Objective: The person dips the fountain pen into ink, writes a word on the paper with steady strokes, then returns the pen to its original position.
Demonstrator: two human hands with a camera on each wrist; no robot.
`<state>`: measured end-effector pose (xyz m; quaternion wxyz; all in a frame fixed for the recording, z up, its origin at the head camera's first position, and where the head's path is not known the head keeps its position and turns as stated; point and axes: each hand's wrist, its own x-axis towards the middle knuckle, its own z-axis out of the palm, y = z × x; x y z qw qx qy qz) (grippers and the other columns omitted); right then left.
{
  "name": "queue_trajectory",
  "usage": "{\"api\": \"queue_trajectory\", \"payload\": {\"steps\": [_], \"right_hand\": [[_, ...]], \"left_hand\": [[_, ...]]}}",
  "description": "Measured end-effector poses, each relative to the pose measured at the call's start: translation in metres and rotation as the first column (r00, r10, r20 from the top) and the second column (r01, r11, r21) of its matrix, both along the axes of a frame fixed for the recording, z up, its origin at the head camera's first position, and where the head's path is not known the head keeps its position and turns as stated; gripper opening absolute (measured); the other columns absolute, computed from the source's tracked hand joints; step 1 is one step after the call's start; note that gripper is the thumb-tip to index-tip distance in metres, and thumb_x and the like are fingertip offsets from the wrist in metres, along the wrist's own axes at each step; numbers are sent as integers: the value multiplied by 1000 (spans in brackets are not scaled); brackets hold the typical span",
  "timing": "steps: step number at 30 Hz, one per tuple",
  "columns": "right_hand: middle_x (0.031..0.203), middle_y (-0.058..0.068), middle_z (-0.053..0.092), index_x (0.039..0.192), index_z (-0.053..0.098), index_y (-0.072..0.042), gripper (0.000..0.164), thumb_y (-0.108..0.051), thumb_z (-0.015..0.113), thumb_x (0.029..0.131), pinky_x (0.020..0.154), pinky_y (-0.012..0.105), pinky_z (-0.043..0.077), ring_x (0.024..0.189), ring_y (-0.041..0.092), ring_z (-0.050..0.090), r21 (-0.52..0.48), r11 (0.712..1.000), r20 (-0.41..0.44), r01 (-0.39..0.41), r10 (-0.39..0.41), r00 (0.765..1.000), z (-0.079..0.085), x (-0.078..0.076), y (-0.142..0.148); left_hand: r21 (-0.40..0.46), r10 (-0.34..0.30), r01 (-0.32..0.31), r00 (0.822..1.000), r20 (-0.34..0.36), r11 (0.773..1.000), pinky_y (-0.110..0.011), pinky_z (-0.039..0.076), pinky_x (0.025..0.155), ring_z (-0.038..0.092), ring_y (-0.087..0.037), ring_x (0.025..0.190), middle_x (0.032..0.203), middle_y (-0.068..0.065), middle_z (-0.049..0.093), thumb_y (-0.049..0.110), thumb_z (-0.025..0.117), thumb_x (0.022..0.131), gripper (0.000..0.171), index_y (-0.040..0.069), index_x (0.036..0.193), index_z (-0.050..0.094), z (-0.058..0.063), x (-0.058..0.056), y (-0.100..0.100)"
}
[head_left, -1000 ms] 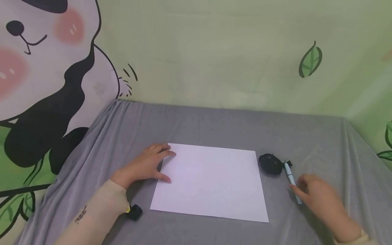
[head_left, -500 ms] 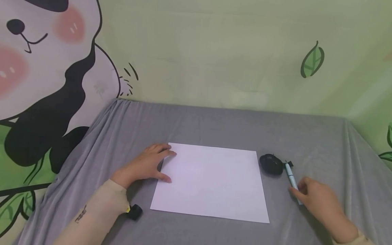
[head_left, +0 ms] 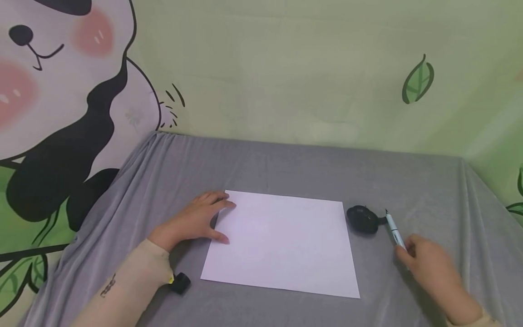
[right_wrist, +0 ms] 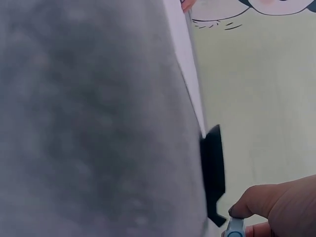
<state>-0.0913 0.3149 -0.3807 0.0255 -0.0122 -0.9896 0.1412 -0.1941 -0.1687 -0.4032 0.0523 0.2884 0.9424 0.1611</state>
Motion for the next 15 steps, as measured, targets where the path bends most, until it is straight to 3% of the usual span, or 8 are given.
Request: {"api": "queue_trajectory", "payload": {"steps": [6, 15], "right_hand": [[58, 3, 53, 90, 59, -2, 21, -22, 57, 92, 44, 32, 30, 50, 18, 42, 17, 1000, -78, 25, -24, 997, 12, -1, 5], [68, 18, 64, 96, 61, 5, 21, -15, 60, 92, 47, 36, 34, 52, 20, 45, -13, 1000, -254, 27, -30, 967, 24, -5, 9]], "left_hand": [[10, 4, -4, 1000, 8, 1000, -59, 29, 111, 36, -38, 137, 148, -15, 42, 52, 83, 65, 89, 14, 139, 50, -1, 0, -1], [11, 2, -2, 1000, 5, 1000, -59, 30, 111, 36, -37, 137, 148, -14, 42, 53, 83, 66, 89, 14, 139, 50, -1, -1, -1]]}}
